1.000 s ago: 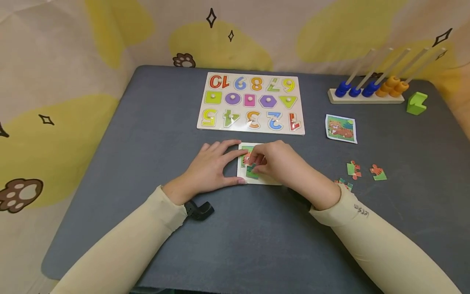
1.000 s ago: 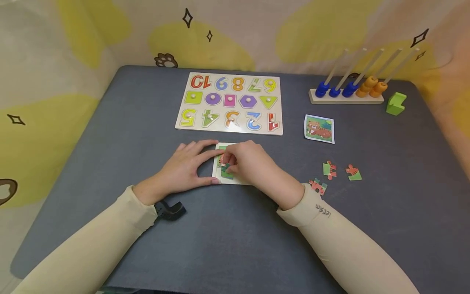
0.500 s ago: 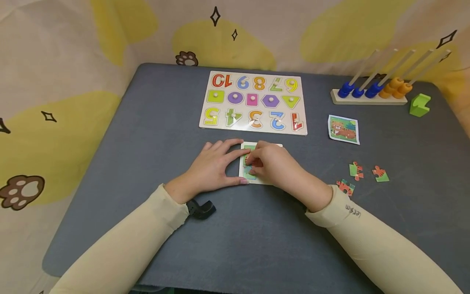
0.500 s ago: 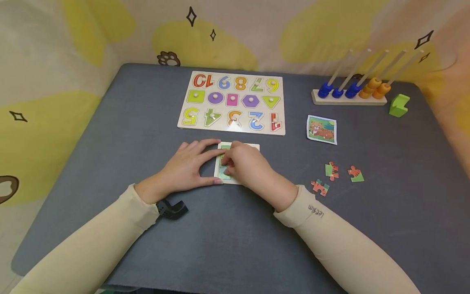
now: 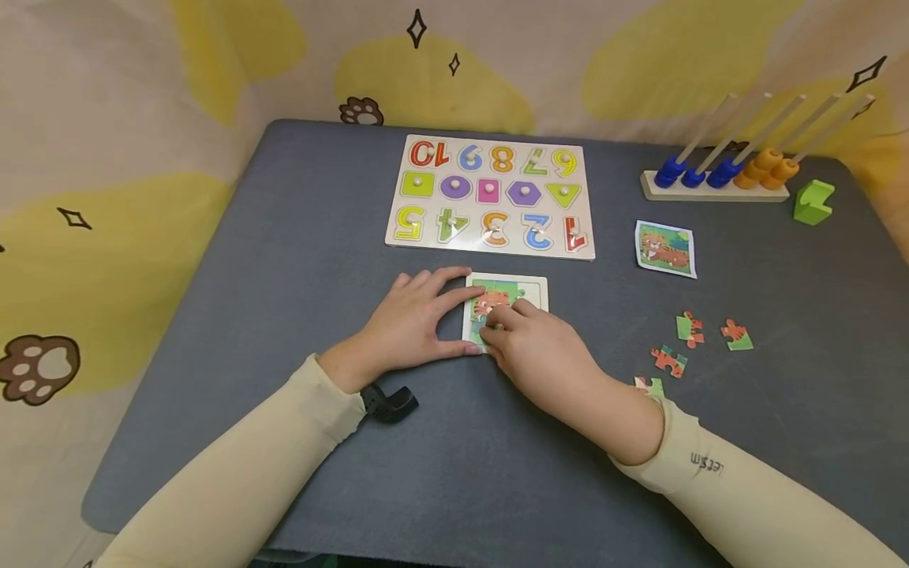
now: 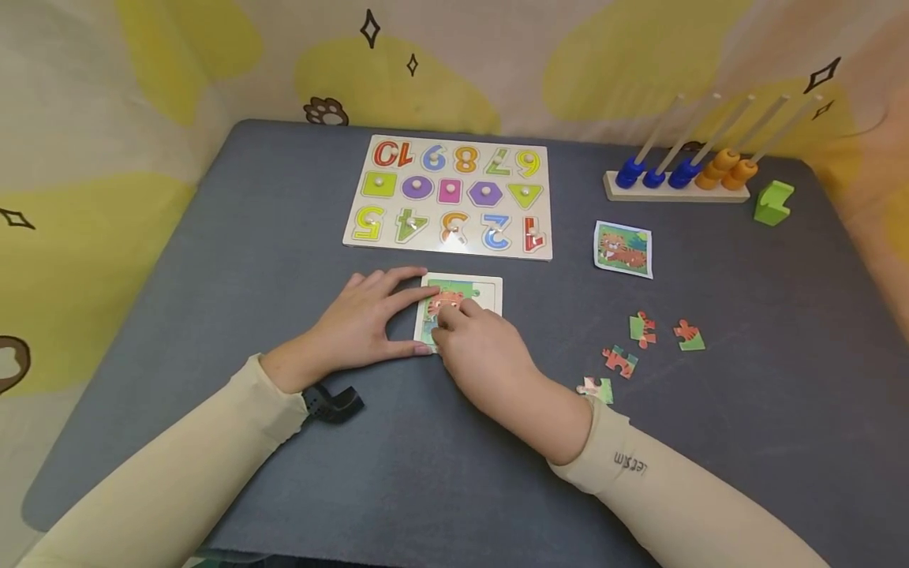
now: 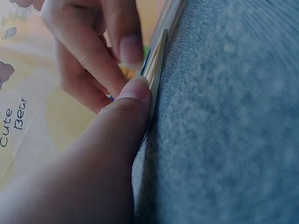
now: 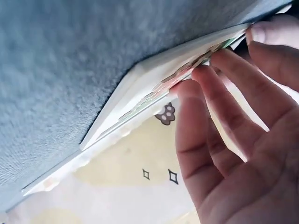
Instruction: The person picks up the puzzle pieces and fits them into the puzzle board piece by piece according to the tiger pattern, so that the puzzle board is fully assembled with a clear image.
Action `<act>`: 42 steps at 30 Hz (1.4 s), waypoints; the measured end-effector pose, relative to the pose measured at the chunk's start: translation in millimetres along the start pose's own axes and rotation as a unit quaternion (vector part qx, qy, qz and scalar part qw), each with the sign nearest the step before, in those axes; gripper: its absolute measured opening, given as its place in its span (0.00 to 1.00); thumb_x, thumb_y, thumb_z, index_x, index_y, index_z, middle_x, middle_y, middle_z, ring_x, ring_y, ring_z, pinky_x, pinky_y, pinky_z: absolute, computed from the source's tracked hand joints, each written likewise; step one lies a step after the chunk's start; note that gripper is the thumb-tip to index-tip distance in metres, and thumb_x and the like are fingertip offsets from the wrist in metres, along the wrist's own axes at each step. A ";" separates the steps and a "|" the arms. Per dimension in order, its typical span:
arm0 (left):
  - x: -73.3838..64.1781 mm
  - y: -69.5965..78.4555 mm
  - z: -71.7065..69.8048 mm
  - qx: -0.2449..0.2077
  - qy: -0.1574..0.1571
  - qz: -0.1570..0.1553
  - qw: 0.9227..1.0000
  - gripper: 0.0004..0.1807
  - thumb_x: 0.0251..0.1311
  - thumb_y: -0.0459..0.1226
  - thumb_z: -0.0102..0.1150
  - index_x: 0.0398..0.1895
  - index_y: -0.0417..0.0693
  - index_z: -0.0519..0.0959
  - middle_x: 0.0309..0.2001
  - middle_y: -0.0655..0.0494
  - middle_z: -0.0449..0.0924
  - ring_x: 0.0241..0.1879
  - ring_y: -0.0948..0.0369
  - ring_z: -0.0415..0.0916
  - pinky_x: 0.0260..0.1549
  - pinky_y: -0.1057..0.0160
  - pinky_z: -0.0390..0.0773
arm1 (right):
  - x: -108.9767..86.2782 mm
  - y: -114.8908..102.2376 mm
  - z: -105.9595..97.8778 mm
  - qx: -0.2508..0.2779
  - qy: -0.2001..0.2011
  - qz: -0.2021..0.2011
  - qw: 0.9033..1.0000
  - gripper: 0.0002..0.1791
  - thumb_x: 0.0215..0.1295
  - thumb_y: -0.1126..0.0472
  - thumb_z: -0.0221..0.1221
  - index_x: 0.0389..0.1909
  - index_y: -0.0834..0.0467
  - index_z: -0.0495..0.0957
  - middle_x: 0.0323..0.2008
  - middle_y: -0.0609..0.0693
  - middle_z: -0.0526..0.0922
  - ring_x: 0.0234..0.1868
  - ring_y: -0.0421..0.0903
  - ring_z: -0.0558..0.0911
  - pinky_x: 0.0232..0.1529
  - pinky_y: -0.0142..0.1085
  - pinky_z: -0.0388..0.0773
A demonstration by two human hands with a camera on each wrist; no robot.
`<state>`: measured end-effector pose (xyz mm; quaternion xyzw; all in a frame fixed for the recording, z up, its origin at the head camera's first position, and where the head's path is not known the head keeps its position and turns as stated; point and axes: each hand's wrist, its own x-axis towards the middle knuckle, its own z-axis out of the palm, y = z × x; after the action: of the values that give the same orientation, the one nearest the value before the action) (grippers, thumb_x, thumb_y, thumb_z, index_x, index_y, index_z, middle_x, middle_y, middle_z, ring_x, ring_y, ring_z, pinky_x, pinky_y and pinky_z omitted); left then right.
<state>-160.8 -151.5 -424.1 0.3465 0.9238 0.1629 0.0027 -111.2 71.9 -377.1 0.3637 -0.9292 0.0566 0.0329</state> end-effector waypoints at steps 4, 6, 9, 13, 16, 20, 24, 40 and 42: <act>-0.6 -0.6 -0.9 0.007 0.000 -0.004 1.000 0.48 0.58 0.69 0.67 0.78 0.60 0.70 0.76 0.51 0.63 0.62 0.52 0.69 0.52 0.49 0.65 | -1.8 -0.7 0.2 0.000 -0.016 -0.007 1.000 0.15 0.69 0.59 0.69 0.53 0.58 0.88 0.53 0.52 0.84 0.50 0.54 0.80 0.54 0.46 0.78; -1.3 -0.8 -1.0 0.007 0.000 -0.004 1.000 0.48 0.58 0.69 0.67 0.78 0.60 0.70 0.76 0.51 0.63 0.62 0.51 0.69 0.52 0.49 0.64 | -1.7 -0.5 0.3 0.002 -0.021 -0.009 1.000 0.16 0.70 0.58 0.69 0.55 0.58 0.87 0.54 0.51 0.84 0.53 0.54 0.80 0.56 0.47 0.77; -2.2 -0.7 -0.8 0.004 0.000 -0.003 1.000 0.48 0.58 0.68 0.67 0.78 0.60 0.70 0.76 0.51 0.63 0.62 0.52 0.69 0.52 0.49 0.64 | -3.0 0.3 1.0 0.001 -0.025 -0.013 1.000 0.17 0.71 0.57 0.69 0.57 0.57 0.87 0.56 0.50 0.84 0.55 0.53 0.79 0.55 0.48 0.77; -2.1 0.3 -0.9 0.000 0.003 -0.001 1.000 0.47 0.59 0.67 0.68 0.78 0.59 0.70 0.76 0.51 0.63 0.62 0.52 0.69 0.52 0.49 0.64 | -6.5 1.9 1.5 -0.012 -0.033 -0.022 0.999 0.20 0.70 0.56 0.69 0.60 0.56 0.85 0.59 0.50 0.83 0.59 0.53 0.78 0.56 0.48 0.76; -1.9 0.7 -1.3 0.002 0.004 0.001 1.000 0.47 0.59 0.67 0.67 0.78 0.59 0.70 0.76 0.51 0.63 0.62 0.52 0.70 0.53 0.49 0.65 | -9.6 2.5 1.4 -0.013 -0.043 -0.023 0.999 0.24 0.70 0.54 0.69 0.64 0.57 0.83 0.62 0.52 0.81 0.61 0.53 0.77 0.59 0.48 0.75; -1.6 0.8 -1.1 0.005 0.005 0.003 1.000 0.47 0.59 0.67 0.68 0.79 0.59 0.70 0.77 0.51 0.63 0.61 0.51 0.70 0.52 0.48 0.65 | -14.3 1.0 2.6 -0.001 -0.043 -0.018 0.999 0.26 0.70 0.54 0.69 0.66 0.57 0.81 0.65 0.53 0.79 0.64 0.54 0.76 0.63 0.50 0.73; -1.2 0.9 -0.5 0.005 0.005 0.004 1.000 0.47 0.59 0.66 0.68 0.78 0.59 0.70 0.77 0.51 0.63 0.61 0.51 0.70 0.51 0.49 0.65 | -19.0 -2.5 3.9 0.001 -0.037 -0.013 0.999 0.26 0.70 0.55 0.69 0.66 0.58 0.81 0.67 0.54 0.78 0.66 0.55 0.75 0.63 0.51 0.73; 0.2 -0.2 -0.6 0.001 0.006 0.007 1.000 0.47 0.59 0.67 0.68 0.78 0.59 0.70 0.76 0.50 0.63 0.61 0.51 0.70 0.52 0.49 0.65 | 3.5 14.5 2.2 0.278 -0.003 0.081 0.957 0.21 0.63 0.71 0.71 0.57 0.60 0.86 0.40 0.52 0.78 0.39 0.47 0.78 0.42 0.41 0.77; -0.1 -0.2 -0.5 0.000 0.005 0.006 1.000 0.47 0.58 0.67 0.69 0.78 0.58 0.70 0.77 0.50 0.63 0.61 0.51 0.70 0.52 0.49 0.65 | 5.0 14.1 3.3 0.287 0.004 0.080 0.955 0.16 0.61 0.71 0.73 0.50 0.59 0.88 0.38 0.50 0.77 0.37 0.46 0.77 0.41 0.39 0.77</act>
<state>-160.9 -151.9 -423.7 0.3515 0.9215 0.1651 -0.0032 -124.5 78.4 -381.1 0.2824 -0.8998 0.3245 -0.0736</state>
